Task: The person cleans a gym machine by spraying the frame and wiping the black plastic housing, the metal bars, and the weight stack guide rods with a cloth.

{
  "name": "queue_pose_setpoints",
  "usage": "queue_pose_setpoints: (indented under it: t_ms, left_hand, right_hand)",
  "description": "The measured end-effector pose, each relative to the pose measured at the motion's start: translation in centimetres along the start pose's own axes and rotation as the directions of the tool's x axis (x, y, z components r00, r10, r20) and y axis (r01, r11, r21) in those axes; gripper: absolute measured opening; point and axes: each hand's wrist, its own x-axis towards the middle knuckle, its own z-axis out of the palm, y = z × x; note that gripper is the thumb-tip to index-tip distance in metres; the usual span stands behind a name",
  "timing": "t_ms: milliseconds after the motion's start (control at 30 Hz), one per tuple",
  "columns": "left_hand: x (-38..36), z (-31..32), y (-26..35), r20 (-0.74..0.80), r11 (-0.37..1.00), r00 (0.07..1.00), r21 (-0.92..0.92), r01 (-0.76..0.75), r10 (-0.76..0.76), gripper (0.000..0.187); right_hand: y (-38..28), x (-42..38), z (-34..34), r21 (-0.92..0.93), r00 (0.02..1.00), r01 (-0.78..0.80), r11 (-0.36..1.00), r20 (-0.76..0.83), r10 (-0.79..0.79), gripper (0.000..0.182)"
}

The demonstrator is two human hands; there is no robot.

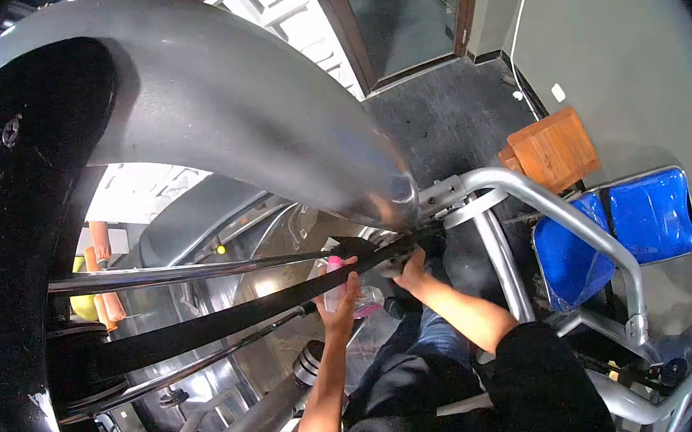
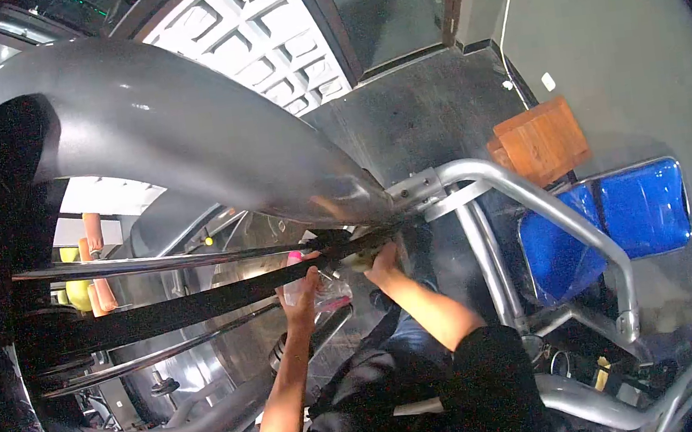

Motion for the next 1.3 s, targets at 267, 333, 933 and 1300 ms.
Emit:
queue_pose_setpoints:
  t_ms: [267, 333, 933, 1300]
  left_hand:
    - [0.0, 1.7, 0.7, 0.035, 0.997, 0.999, -0.073, -0.036, 0.039, 0.028]
    - [-0.1, 2.1, 0.8, -0.007, 0.997, 1.000, -0.081, -0.010, 0.010, 0.027]
    - [0.8, 5.4, 2.8, 0.075, 0.993, 0.995, 0.097, 0.062, -0.070, 0.027]
    - [1.0, 4.5, 2.3, 0.082, 0.984, 0.994, 0.159, -0.086, 0.074, 0.031]
  right_hand:
    - [-6.2, 0.2, -4.0, 0.672, 0.617, -0.692, 0.264, 0.359, 0.700, 0.046]
    - [-4.3, 1.0, -4.3, 0.622, 0.679, -0.647, 0.441, 0.209, 0.703, 0.052]
    - [-19.3, -2.2, -2.1, 0.712, 0.766, -0.642, 0.284, 0.604, 0.219, 0.049]
    - [-16.4, -1.1, -1.6, 0.615, 0.707, -0.645, 0.453, 0.256, 0.659, 0.047]
